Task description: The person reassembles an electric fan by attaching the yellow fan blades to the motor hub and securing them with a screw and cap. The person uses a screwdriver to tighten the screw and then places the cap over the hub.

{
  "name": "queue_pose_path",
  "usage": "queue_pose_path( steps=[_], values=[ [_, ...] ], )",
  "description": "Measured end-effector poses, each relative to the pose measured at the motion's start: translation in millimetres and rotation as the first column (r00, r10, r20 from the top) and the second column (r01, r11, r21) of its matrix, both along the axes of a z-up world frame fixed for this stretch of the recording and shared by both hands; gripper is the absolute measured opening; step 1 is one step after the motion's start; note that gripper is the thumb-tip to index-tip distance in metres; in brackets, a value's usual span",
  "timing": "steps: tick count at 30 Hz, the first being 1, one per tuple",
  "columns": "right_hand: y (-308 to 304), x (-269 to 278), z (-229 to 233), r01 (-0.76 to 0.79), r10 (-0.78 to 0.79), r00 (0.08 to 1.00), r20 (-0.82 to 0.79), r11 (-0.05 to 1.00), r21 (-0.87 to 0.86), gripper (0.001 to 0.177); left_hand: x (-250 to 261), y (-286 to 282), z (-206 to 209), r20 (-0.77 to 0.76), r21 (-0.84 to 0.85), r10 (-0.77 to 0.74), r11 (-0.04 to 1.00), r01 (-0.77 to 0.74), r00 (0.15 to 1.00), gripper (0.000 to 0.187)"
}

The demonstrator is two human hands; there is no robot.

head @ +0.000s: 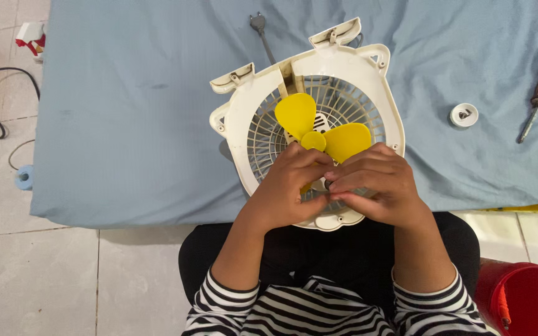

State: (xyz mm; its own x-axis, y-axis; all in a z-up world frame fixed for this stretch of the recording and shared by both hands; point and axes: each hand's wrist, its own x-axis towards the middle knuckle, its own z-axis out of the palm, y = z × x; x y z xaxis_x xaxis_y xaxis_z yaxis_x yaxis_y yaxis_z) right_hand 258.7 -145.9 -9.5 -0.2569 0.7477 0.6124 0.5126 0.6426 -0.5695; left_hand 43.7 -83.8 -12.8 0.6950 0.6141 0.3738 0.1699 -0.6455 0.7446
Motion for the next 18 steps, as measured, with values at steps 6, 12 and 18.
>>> queue_pose_path(
  steps=[6,12,18],
  values=[
    [-1.3,0.0,4.0,-0.018,0.018,0.999,0.030,1.000,-0.005,0.021,-0.9,0.4,-3.2,0.040,-0.006,-0.024,1.000,0.025,0.999,0.025],
    [-2.1,0.2,-0.1,0.004,-0.004,1.000,-0.009,1.000,0.000,0.020,1.0,-2.1,-1.8,0.039,0.040,-0.005,0.999,0.004,0.999,0.025],
    [-0.3,-2.6,-5.8,0.111,-0.109,0.993,-0.048,0.993,0.034,0.035,1.8,-2.5,2.5,0.001,0.067,0.027,0.997,-0.027,1.000,0.031]
  ],
)
